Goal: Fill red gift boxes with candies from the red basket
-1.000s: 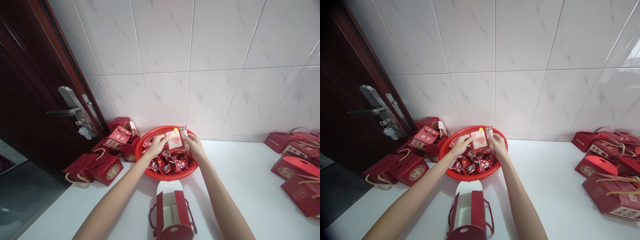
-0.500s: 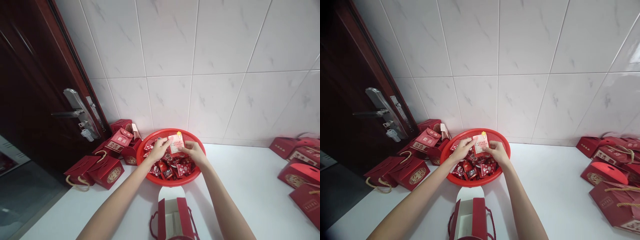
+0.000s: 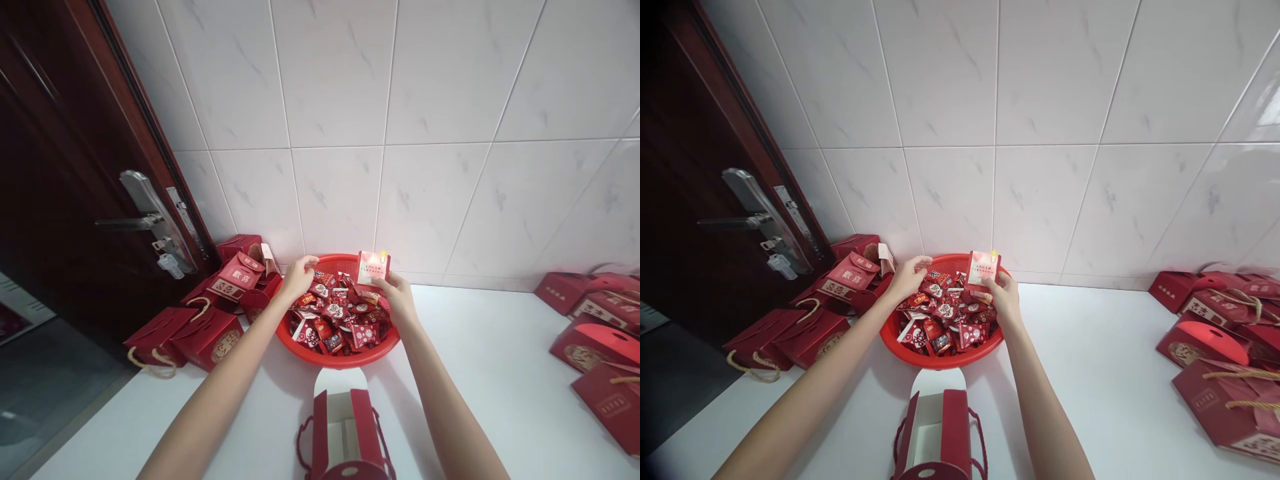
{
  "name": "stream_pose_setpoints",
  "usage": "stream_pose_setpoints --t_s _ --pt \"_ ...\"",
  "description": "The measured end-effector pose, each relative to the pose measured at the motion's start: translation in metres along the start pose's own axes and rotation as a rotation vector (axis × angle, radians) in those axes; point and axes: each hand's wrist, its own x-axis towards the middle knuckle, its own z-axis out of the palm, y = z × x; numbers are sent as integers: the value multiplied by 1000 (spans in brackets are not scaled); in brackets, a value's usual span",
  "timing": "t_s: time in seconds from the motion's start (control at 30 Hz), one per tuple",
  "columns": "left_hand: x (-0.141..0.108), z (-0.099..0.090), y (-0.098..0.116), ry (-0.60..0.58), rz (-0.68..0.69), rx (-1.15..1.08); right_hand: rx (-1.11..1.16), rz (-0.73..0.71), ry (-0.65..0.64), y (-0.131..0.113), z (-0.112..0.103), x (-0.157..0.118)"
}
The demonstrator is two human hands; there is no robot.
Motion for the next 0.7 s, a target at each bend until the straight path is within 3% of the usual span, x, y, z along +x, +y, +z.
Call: stream_pose_setpoints --t_s 0.33,0.47,0.6,0.7 --pt "4 7 -18 -199 -1 214 14 26 -2 -2 2 -2" --pt "-2 3 -14 -263 60 210 15 36 -15 -1 1 -3" --pt "-6 1 -11 -405 156 160 36 29 -34 -1 2 -2" --pt "-7 0 -12 -505 110 84 40 32 -44 -1 1 -2"
